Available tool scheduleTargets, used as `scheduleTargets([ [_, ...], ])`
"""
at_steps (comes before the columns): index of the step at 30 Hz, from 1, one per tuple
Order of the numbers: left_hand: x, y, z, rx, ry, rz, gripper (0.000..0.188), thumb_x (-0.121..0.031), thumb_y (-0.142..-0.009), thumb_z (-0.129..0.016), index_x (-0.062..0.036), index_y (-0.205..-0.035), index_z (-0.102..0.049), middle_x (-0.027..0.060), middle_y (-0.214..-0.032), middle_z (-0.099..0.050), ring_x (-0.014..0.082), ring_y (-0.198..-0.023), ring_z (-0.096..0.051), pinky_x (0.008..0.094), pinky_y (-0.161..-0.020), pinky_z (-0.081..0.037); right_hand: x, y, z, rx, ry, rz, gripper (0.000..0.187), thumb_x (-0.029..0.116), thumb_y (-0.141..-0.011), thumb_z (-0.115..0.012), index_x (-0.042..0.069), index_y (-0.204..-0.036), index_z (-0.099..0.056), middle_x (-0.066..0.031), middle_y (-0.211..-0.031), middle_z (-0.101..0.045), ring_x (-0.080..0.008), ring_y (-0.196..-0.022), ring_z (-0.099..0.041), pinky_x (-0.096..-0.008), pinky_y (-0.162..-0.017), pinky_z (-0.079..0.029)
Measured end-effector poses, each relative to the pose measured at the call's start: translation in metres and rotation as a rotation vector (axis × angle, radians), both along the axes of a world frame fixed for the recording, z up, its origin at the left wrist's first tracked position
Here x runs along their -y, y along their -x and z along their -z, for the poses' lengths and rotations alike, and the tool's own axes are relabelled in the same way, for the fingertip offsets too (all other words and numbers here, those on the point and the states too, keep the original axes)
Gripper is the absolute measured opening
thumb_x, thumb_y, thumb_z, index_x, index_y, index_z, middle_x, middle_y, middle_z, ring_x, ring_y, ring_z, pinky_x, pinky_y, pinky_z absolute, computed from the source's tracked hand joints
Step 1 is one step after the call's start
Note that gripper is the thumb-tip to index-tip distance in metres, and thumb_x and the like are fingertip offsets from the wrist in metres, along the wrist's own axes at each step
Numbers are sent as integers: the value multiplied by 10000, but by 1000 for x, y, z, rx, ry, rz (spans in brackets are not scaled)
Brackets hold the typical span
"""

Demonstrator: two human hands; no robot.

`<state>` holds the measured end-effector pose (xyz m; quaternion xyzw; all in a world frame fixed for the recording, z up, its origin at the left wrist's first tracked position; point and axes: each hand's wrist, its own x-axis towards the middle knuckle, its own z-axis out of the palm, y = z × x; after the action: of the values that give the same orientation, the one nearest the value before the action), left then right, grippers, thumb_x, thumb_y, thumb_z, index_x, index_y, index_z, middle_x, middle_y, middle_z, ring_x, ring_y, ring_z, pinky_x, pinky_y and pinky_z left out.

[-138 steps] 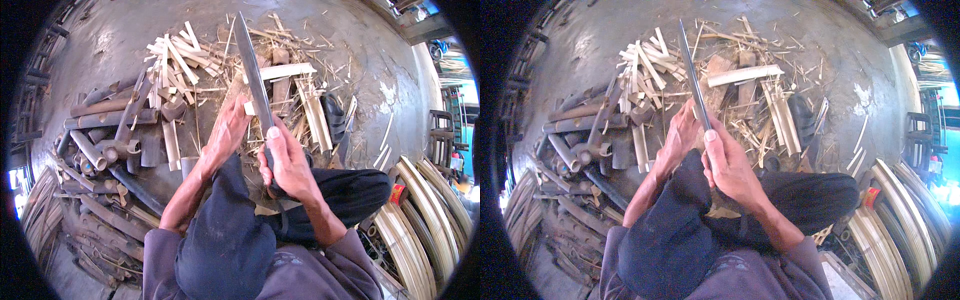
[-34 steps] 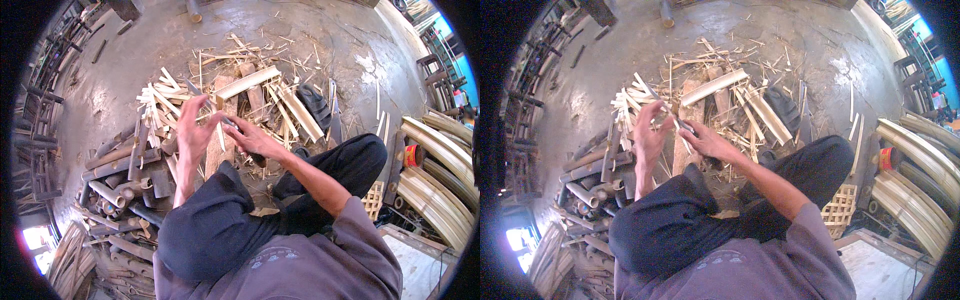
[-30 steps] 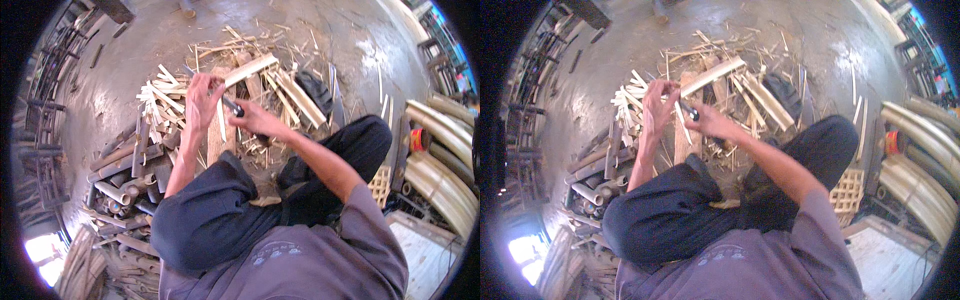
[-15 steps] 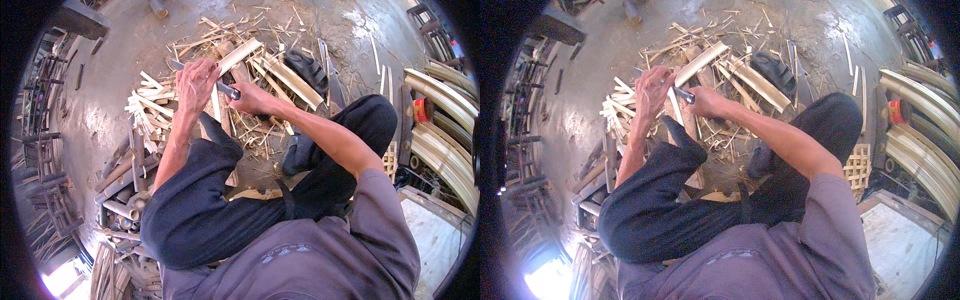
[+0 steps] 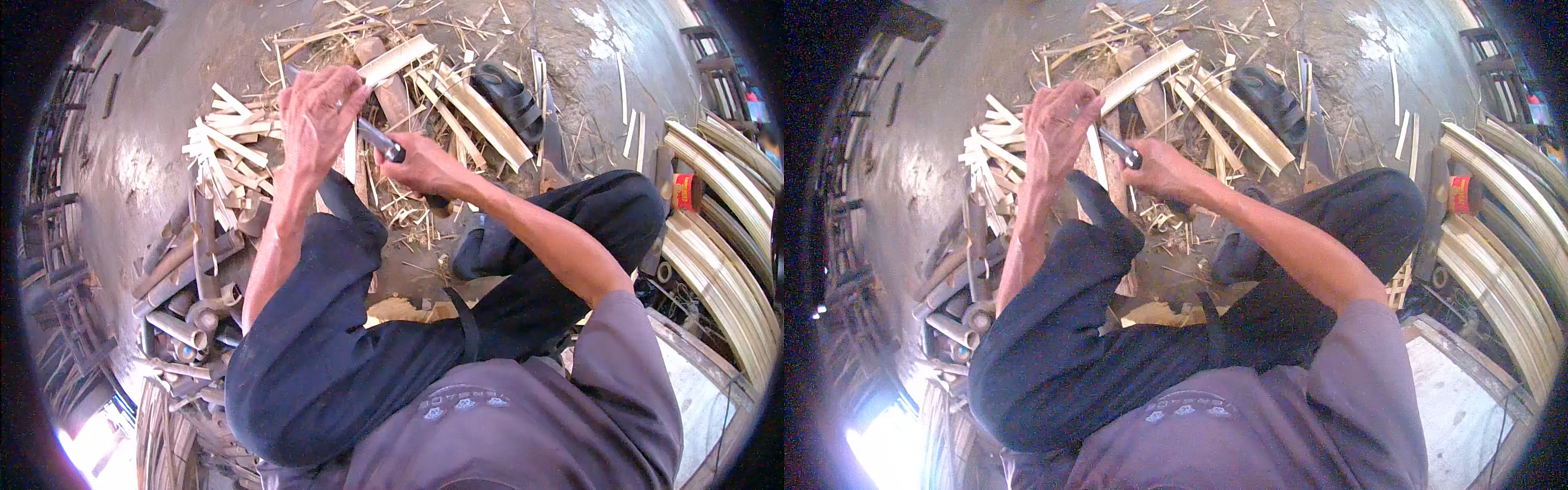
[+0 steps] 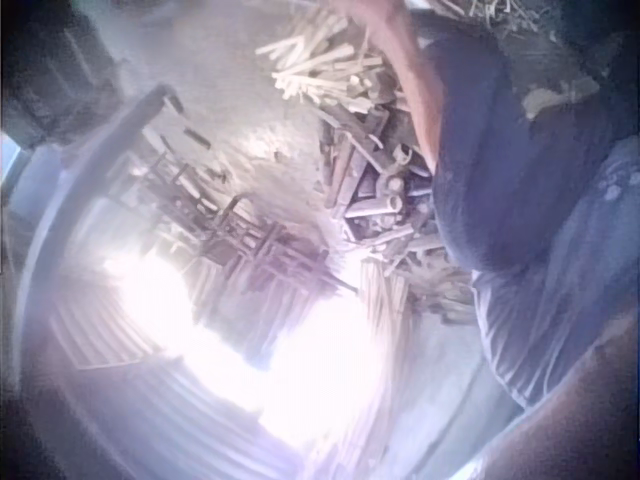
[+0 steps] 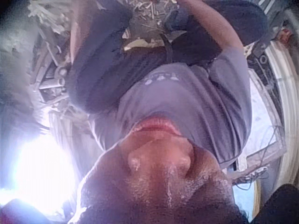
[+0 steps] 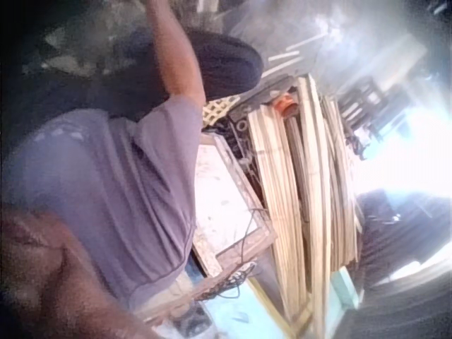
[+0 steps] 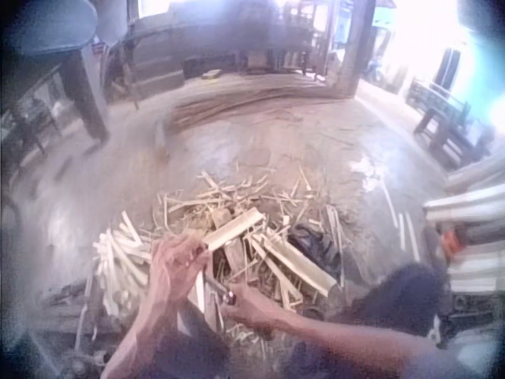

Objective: The person sits on the floor and uses a knife to split small pieces of wood into thinner strips. They repeatedly position the wood, strike it with the knife, and separate the resulting pieces.

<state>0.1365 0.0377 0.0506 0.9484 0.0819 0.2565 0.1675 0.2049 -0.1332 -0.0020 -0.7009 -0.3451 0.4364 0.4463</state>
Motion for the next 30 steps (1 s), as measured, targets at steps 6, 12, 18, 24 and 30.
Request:
scheduleTargets([
  [6,-9,-22,17,5,293,137,204,-223,-862,-659,-22,-868,-628,99,-826,-643,258,-777,-620,360,-739,-477,2,3,22,-156,55,34,95,121,-834,-557,49,-890,-536,19,-625,-475,-72,-484,-461,-264,-419,-392],
  [12,-23,-71,46,-69,261,194,270,-278,-871,-644,-11,-890,-614,136,-758,-605,262,-715,-598,359,-680,-470,-6,-34,44,-258,56,-14,173,228,-803,-609,61,-834,-573,5,-616,-523,-109,-493,-506,-292,-460,-424],
  [18,-38,-70,34,-124,349,244,282,-298,-866,-643,-18,-843,-610,122,-706,-600,255,-669,-586,361,-655,-459,-15,-42,40,-207,167,-15,165,222,-810,-593,60,-799,-561,10,-615,-507,-104,-532,-492,-285,-501,-418],
  [24,-38,-51,40,4,278,121,247,-262,-880,-630,-16,-888,-610,134,-764,-609,287,-700,-595,378,-665,-463,-27,-53,33,-121,230,-157,142,195,-806,-601,67,-856,-567,32,-612,-489,-67,-504,-449,-266,-449,-366],
  [30,-24,-31,24,-41,346,93,194,-198,-885,-633,-10,-893,-587,139,-804,-618,302,-738,-612,384,-673,-463,-22,-52,51,-218,181,-194,146,200,-804,-607,76,-876,-579,46,-606,-481,-54,-480,-450,-247,-444,-386],
])
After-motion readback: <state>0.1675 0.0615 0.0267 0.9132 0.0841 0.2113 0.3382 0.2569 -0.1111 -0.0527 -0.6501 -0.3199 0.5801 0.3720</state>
